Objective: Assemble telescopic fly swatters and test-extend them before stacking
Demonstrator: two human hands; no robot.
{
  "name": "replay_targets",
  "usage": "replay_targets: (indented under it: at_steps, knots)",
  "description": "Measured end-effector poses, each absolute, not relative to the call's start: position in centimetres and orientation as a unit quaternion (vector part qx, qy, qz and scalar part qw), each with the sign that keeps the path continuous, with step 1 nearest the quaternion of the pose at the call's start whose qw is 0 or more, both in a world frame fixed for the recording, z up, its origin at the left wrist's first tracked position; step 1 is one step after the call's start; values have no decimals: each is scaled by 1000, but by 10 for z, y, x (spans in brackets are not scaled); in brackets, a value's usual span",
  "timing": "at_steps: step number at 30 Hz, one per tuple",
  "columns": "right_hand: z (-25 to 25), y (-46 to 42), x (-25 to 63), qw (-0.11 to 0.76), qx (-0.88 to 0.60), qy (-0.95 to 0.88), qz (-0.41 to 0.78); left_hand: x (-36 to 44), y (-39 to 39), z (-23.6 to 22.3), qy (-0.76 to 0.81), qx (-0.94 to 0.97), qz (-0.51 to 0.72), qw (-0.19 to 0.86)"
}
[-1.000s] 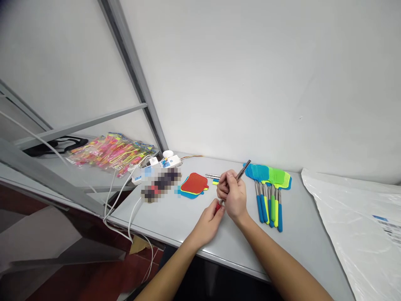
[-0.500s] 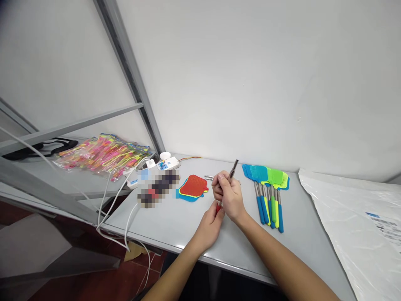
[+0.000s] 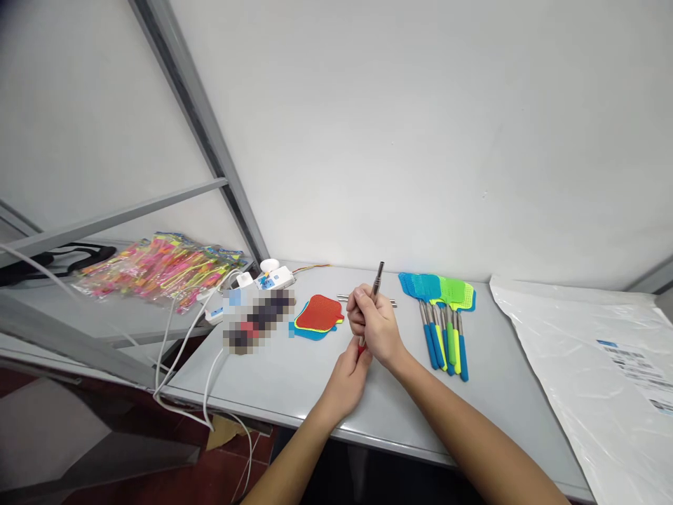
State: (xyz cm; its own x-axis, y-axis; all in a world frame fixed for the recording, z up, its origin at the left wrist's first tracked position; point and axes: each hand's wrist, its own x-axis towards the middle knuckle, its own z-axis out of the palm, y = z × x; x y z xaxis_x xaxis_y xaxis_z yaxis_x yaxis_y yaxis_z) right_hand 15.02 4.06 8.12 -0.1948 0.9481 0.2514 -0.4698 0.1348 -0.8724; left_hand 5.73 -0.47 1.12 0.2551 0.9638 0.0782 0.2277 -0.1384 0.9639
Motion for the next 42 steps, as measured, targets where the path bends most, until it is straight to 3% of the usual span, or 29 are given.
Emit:
replay_targets:
  at_steps: [11,23,34,42]
  knots:
    - [73,49,157,618,-237,-463,590,56,-2,5,476,640,387,462]
    - [77,46,153,600,-249,-477,592,55,-3,7,474,634,387,473]
    - [72,40,156,518,-302,-554,577,57,-3,11,444,599,446,496]
    - [95,38,158,563,-271,-495,603,57,-7,3,426,593,469,497]
